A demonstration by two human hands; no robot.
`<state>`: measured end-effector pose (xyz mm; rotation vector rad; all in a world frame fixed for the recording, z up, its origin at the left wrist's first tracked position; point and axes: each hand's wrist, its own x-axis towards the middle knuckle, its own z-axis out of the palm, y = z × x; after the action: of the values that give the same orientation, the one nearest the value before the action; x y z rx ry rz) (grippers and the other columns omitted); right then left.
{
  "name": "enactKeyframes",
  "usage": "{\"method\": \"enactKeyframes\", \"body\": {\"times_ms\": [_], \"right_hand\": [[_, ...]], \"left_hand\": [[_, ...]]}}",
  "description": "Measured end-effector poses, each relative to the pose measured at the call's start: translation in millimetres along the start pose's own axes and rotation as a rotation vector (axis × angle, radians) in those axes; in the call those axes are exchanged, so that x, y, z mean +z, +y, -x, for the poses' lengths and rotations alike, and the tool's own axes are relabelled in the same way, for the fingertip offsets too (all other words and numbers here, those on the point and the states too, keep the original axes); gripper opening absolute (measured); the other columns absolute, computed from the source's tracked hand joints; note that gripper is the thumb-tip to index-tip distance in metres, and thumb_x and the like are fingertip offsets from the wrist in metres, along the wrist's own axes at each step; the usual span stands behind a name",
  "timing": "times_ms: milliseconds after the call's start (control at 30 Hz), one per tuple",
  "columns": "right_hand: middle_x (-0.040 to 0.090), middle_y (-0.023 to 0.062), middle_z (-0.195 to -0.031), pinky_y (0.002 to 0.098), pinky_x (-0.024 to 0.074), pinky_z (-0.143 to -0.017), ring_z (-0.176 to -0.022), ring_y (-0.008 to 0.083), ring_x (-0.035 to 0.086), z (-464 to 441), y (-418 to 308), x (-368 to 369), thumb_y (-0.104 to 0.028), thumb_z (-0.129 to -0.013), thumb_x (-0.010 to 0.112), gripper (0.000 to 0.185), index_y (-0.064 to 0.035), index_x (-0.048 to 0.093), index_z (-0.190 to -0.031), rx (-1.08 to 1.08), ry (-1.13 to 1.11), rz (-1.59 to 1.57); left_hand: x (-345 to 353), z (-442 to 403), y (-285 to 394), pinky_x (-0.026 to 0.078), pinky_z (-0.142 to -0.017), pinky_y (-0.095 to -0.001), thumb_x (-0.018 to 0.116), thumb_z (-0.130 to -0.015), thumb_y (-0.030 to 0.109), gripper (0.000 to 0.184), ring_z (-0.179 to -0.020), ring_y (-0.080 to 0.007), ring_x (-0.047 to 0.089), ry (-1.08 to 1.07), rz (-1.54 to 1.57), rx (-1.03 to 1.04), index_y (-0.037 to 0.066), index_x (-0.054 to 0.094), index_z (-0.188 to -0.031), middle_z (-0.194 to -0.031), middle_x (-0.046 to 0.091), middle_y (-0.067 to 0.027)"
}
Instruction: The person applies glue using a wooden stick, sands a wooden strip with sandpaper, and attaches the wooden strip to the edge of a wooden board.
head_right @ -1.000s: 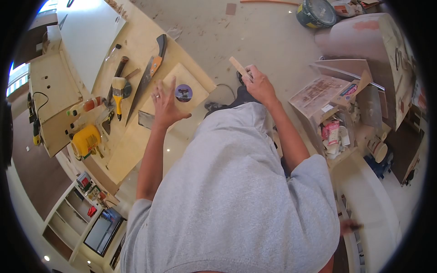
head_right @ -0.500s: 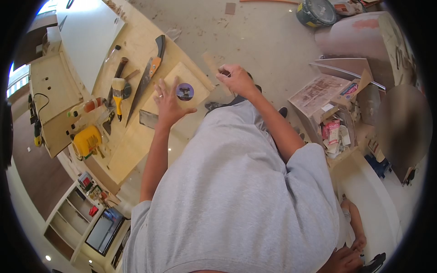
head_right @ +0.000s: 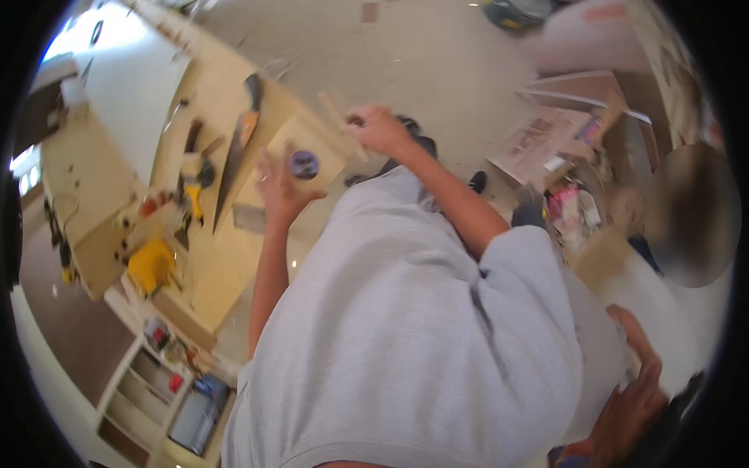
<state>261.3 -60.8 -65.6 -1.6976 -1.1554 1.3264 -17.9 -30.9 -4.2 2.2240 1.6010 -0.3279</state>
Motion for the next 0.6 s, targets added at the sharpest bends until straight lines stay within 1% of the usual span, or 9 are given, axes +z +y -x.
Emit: {"method": "enactKeyframes", "body": {"times_ms": [100, 167, 267, 300, 333, 367, 467, 533, 600], "right_hand": [[0.079, 0.0187, -0.095, 0.0407, 0.0601, -0.083, -0.088, 0.0312, 0.077, 3.6, 9.6, -7.9, -0.029, -0.089, 0.074, 0.035, -0.0007, 0.078, -0.110, -0.061, 0.074, 0.000], [0.079, 0.0196, -0.100, 0.0410, 0.0601, -0.085, -0.088, 0.0331, 0.077, 11.8, -2.7, -11.9, -0.028, -0.092, 0.071, 0.036, 0.0008, 0.076, -0.114, -0.026, 0.106, -0.069], [0.077, 0.0206, -0.101, 0.0411, 0.0607, -0.078, -0.083, 0.0324, 0.076, 14.8, -5.8, -7.5, -0.027, -0.096, 0.067, 0.038, 0.0030, 0.071, -0.119, -0.041, 0.265, -0.124], [0.076, 0.0202, -0.100, 0.0404, 0.0604, -0.074, -0.081, 0.0309, 0.075, 13.5, -8.3, -11.0, -0.026, -0.097, 0.066, 0.038, 0.0032, 0.069, -0.121, -0.014, 0.310, -0.172], [0.075, 0.0197, -0.099, 0.0397, 0.0601, -0.070, -0.079, 0.0293, 0.074, 15.5, -10.5, -11.1, -0.026, -0.098, 0.066, 0.039, 0.0035, 0.067, -0.123, 0.016, 0.349, -0.224], [0.074, 0.0193, -0.098, 0.0390, 0.0598, -0.067, -0.078, 0.0278, 0.074, 20.8, -13.6, -8.3, -0.025, -0.099, 0.065, 0.040, 0.0038, 0.064, -0.126, 0.047, 0.382, -0.279], [0.070, 0.0094, -0.103, 0.0366, 0.0595, -0.070, -0.087, 0.0156, 0.069, 51.8, -43.2, -14.8, -0.025, -0.105, 0.064, 0.041, -0.0007, 0.059, -0.138, 0.137, 0.372, -0.529], [0.069, 0.0085, -0.105, 0.0337, 0.0603, -0.066, -0.084, 0.0163, 0.071, 70.3, -48.0, -6.8, -0.026, -0.108, 0.063, 0.044, -0.0014, 0.054, -0.143, 0.115, 0.327, -0.698], [0.068, 0.0095, -0.103, 0.0372, 0.0649, -0.065, -0.084, 0.0192, 0.073, 100.1, -68.5, 5.1, -0.020, -0.108, 0.063, 0.037, -0.0009, 0.054, -0.138, 0.048, 0.366, -0.815]], "left_hand": [[2.7, -1.4, 4.4, 0.030, -0.121, -0.0710, 0.104, -0.047, 0.056, 0.151, -0.162, -0.0533, 0.015, 0.007, -0.021, 0.024, 0.032, 0.023, -0.173, -0.176, 0.014, -0.0298], [3.1, -0.1, 7.8, 0.029, -0.122, -0.0695, 0.103, -0.048, 0.058, 0.152, -0.162, -0.0521, 0.016, -0.005, -0.037, 0.019, 0.031, 0.021, -0.173, -0.177, 0.013, -0.0294], [-2.2, 0.8, 6.7, 0.028, -0.123, -0.0683, 0.101, -0.049, 0.062, 0.154, -0.163, -0.0507, 0.016, -0.004, -0.071, 0.023, 0.028, 0.018, -0.174, -0.177, 0.013, -0.0294], [-2.5, 1.2, 4.8, 0.028, -0.123, -0.0680, 0.100, -0.050, 0.064, 0.154, -0.163, -0.0503, 0.016, -0.007, -0.080, 0.026, 0.027, 0.017, -0.174, -0.177, 0.013, -0.0295], [-0.6, 2.1, 0.9, 0.025, -0.124, -0.0682, 0.098, -0.052, 0.070, 0.156, -0.163, -0.0501, 0.015, -0.001, -0.087, 0.052, 0.021, 0.015, -0.174, -0.177, 0.013, -0.0294], [3.7, 2.9, -3.2, 0.023, -0.124, -0.0685, 0.098, -0.052, 0.068, 0.155, -0.163, -0.0500, 0.014, 0.019, -0.071, 0.073, 0.020, 0.016, -0.174, -0.177, 0.013, -0.0294], [18.3, 1.0, -18.7, 0.020, -0.125, -0.0691, 0.098, -0.053, 0.066, 0.153, -0.164, -0.0500, 0.012, 0.087, -0.031, 0.155, 0.017, 0.017, -0.174, -0.177, 0.013, -0.0294], [23.8, 2.9, -26.6, 0.020, -0.124, -0.0695, 0.097, -0.054, 0.068, 0.154, -0.164, -0.0506, 0.012, 0.145, -0.020, 0.194, 0.016, 0.015, -0.174, -0.177, 0.013, -0.0298], [10.9, 12.6, -18.7, 0.024, -0.124, -0.0661, 0.096, -0.062, 0.066, 0.141, -0.163, -0.0479, 0.018, 0.162, -0.040, 0.189, 0.015, 0.023, -0.172, -0.176, 0.020, -0.0283]]}}
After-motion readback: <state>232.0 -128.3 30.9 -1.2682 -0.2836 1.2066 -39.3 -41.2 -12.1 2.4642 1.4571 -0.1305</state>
